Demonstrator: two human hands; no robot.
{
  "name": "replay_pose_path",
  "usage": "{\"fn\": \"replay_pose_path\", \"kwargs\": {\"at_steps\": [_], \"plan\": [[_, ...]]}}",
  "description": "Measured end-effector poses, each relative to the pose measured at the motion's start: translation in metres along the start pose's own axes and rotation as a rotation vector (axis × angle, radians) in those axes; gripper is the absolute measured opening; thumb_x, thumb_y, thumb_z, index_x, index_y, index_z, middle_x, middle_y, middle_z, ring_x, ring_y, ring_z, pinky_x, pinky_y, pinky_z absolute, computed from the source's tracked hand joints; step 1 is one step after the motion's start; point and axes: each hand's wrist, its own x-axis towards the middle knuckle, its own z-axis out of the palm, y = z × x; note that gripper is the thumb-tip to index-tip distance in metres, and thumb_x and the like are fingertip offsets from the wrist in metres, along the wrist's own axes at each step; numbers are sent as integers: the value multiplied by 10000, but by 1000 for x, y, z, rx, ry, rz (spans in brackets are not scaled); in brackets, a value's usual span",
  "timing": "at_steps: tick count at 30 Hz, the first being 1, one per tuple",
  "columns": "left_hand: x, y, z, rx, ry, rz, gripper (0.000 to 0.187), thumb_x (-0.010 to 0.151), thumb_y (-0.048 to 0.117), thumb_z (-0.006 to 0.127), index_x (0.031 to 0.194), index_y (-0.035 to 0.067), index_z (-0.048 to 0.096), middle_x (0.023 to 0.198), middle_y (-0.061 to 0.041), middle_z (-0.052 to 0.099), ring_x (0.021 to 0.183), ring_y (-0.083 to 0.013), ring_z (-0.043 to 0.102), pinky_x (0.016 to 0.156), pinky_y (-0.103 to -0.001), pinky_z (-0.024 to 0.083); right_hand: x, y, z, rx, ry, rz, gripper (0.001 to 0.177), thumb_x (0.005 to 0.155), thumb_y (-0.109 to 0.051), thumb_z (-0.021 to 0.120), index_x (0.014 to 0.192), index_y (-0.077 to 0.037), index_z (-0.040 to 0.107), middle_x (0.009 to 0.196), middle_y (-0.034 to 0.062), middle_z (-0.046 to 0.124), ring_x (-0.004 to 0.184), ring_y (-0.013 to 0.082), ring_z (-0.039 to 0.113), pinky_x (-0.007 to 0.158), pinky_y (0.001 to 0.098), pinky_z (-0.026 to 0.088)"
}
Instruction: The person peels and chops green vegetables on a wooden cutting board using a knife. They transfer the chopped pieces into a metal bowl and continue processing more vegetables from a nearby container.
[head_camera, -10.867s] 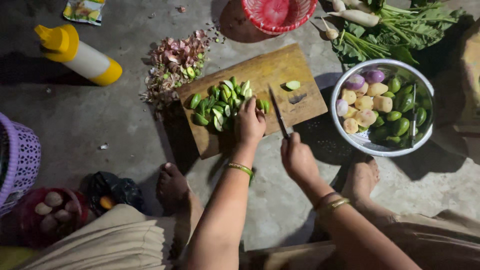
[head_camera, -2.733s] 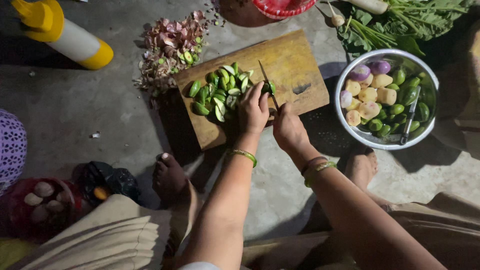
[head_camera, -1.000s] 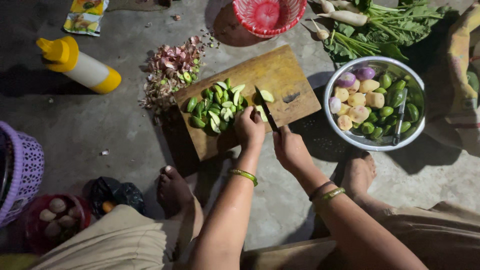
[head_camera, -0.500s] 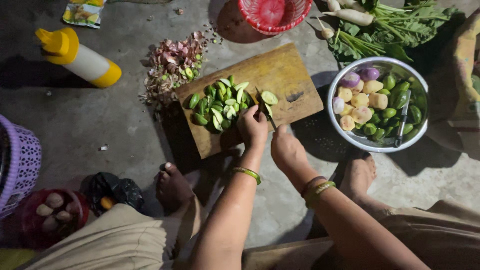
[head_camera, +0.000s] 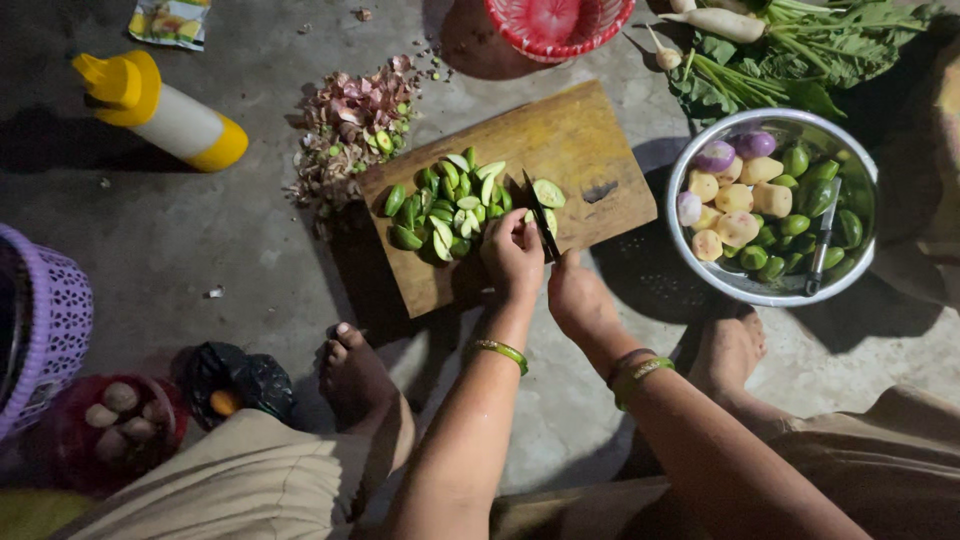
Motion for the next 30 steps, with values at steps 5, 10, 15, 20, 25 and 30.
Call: {"fn": "replay_pose_path", "kwargs": {"at_steps": [5, 10, 15, 20, 25, 30], "plan": [[-1, -2, 5, -160, 56, -115, 200, 884, 71, 701, 1079, 56, 655, 886, -93, 658, 719, -229, 657, 651, -342, 564, -1, 0, -16, 118, 21, -143, 240, 1003, -160, 482, 1129, 42, 450, 736, 339, 648, 698, 539, 639, 633, 624, 473], [-3, 14, -3, 78, 102, -5, 339, 877, 101, 727, 1193, 63, 614, 958, -119, 612, 911, -314, 602, 807, -444, 505, -4, 9, -40, 145, 231, -106, 224, 1042, -207, 541, 1056, 14, 505, 767, 338, 646, 754, 548, 631, 657, 622, 475], [0, 46, 5, 163, -60, 264, 335, 846, 154, 760, 1131, 63, 609, 1103, -176, 514, 1016, -370, 548, 847, -490, 476, 1, 22, -68, 216, 286, -1, 248, 1029, -237, 558, 1080, 4, 525, 814, 320, 674, 820, 532, 650, 675, 587, 504], [17, 39, -15, 385, -194, 243, 190, 887, 178, 755, 1030, 109, 650, 1083, -132, 542, 1030, -359, 564, 868, -502, 470, -6, 19, -73, 180, 270, -75, 240, 1018, -231, 574, 1076, 0, 542, 842, 321, 677, 839, 538, 642, 682, 591, 500], [34, 42, -19, 490, -67, 341, 287, 765, 188, 782, 1028, 138, 679, 1114, -91, 585, 1107, -343, 534, 947, -557, 350, 11, 1, -72, 68, 92, -67, 247, 1020, -258, 547, 1043, -12, 536, 795, 313, 674, 788, 521, 655, 689, 604, 499], [37, 61, -4, 540, -128, 356, 434, 715, 216, 792, 1121, 107, 684, 1149, -50, 621, 1166, -312, 532, 1010, -553, 320, 33, -5, -80, -32, 38, -76, 267, 1021, -272, 518, 1037, -6, 526, 779, 312, 674, 763, 515, 663, 684, 610, 506]]}}
